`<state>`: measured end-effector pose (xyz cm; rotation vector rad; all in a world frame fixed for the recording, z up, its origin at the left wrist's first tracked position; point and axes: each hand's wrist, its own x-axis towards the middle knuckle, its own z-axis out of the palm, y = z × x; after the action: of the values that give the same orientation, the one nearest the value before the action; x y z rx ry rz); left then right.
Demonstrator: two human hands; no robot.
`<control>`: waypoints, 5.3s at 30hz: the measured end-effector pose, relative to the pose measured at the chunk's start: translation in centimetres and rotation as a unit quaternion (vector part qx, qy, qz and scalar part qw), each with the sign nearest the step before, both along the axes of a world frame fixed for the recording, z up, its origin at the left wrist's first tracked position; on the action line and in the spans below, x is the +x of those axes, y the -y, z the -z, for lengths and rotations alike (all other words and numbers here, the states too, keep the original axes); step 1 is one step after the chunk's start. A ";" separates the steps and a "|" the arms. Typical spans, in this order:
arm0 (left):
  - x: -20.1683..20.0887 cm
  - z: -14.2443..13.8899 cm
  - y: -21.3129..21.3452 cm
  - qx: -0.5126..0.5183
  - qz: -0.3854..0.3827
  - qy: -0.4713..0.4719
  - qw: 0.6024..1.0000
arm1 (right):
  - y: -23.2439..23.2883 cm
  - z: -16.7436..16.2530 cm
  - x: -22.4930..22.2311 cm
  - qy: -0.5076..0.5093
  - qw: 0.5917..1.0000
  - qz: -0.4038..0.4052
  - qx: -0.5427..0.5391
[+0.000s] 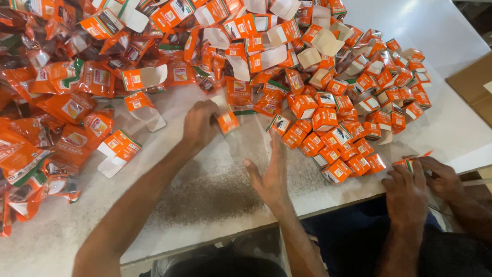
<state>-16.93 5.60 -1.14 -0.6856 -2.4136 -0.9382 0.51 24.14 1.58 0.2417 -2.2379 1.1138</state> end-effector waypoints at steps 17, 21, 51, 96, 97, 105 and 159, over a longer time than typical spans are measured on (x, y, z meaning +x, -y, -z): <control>-5.3 -2.9 -7.5 -0.419 0.136 -0.140 0.887 | 0.2 2.3 3.8 0.124 0.989 -0.083 -0.013; -2.8 -2.4 -5.1 -0.387 0.205 -0.088 0.895 | 0.1 1.1 3.9 0.158 0.984 -0.061 -0.057; 15.3 -2.4 -0.3 -0.043 0.128 -0.040 0.990 | 1.1 1.3 3.6 0.105 0.993 -0.034 -0.028; 13.9 -1.0 2.3 0.031 0.320 0.066 0.944 | 1.1 4.0 4.5 0.101 0.994 -0.031 -0.005; 13.9 -1.0 2.3 0.025 0.322 0.063 0.944 | 1.1 3.9 4.4 0.096 0.995 -0.033 -0.007; 14.7 -2.9 3.5 -0.078 0.329 -0.025 0.941 | 1.6 2.7 4.4 0.093 0.994 -0.030 0.045; 12.6 -2.6 5.0 0.138 0.201 -0.098 0.965 | 1.6 1.4 2.6 0.109 0.985 -0.126 -0.045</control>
<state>-4.35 0.63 1.45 -1.1256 -1.9549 -1.2690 3.10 22.55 0.22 0.3907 -2.3895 1.4327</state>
